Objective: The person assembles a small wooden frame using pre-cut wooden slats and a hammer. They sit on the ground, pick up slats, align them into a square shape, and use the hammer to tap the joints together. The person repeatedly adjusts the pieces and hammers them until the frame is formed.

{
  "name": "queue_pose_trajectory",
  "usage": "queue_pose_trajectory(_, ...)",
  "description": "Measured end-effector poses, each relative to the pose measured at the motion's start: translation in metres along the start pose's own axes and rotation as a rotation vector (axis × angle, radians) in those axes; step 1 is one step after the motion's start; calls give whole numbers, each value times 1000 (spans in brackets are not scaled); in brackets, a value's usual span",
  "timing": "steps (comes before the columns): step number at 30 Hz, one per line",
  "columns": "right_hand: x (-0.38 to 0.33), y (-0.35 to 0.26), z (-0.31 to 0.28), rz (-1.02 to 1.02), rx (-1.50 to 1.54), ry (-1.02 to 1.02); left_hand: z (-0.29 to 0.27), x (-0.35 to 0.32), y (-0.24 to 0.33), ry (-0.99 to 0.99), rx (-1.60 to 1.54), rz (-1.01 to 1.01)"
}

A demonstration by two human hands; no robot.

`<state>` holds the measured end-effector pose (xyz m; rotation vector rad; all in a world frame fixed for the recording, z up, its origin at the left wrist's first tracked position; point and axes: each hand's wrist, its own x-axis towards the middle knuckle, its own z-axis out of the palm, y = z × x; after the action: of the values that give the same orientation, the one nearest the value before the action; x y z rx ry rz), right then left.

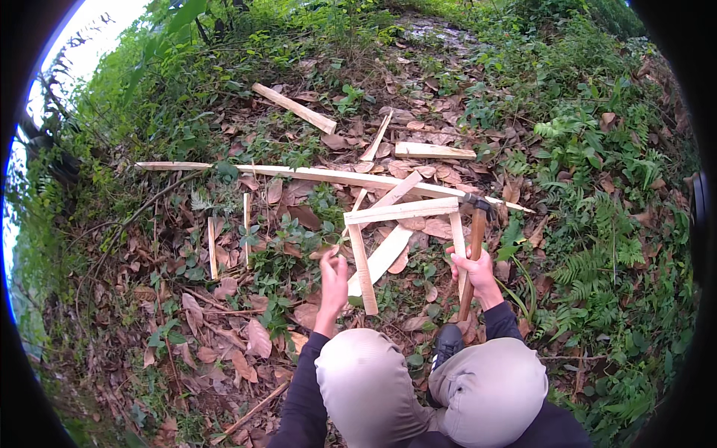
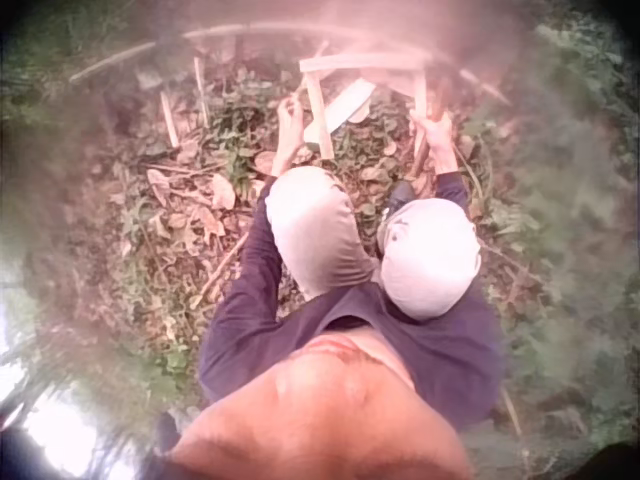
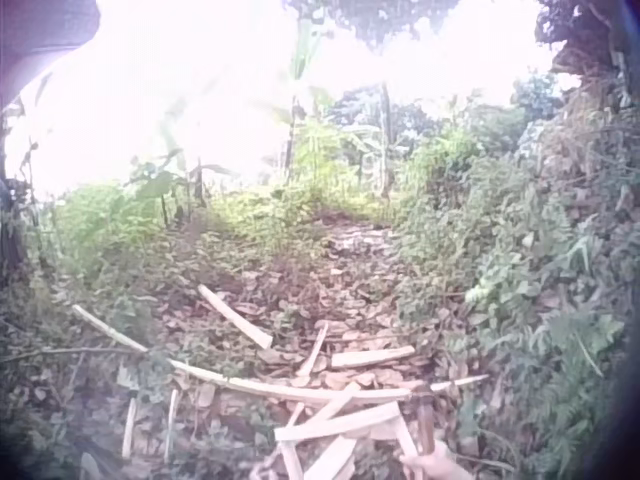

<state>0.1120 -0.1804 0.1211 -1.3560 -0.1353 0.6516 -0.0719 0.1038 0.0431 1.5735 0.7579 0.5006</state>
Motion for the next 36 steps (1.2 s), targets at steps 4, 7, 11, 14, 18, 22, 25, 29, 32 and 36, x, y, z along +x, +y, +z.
queue_pose_trajectory(4, -15, -3, -10, 23, 100, 7, 32, -57, -5, -458, -520, -303)
queue_pose_trajectory(7, -15, -3, -11, 50, 58, 25, 34, -59, -10, -405, -669, -393)
queue_pose_trajectory(11, -14, 5, -17, 3, 74, 63, 25, -68, 8, -406, -644, -475)
queue_pose_trajectory(14, -13, 10, -15, -29, 64, 86, 21, -76, 11, -370, -600, -480)
queue_pose_trajectory(18, -10, 19, -17, -10, 102, 111, 12, -77, 16, -370, -568, -488)
queue_pose_trajectory(22, -2, 34, -13, -10, 164, 87, 8, -73, 23, -316, -509, -432)
queue_pose_trajectory(25, 4, 37, -24, -26, 176, 56, 18, -70, 15, -281, -594, -432)
queue_pose_trajectory(29, 15, 58, -39, -11, 225, 62, 33, -72, -1, -237, -449, -413)
queue_pose_trajectory(32, 20, 77, -27, 73, 274, 46, 37, -76, -19, -192, -407, -408)
queue_pose_trajectory(36, 30, 86, -36, 79, 278, 51, 37, -72, -17, -192, -461, -440)
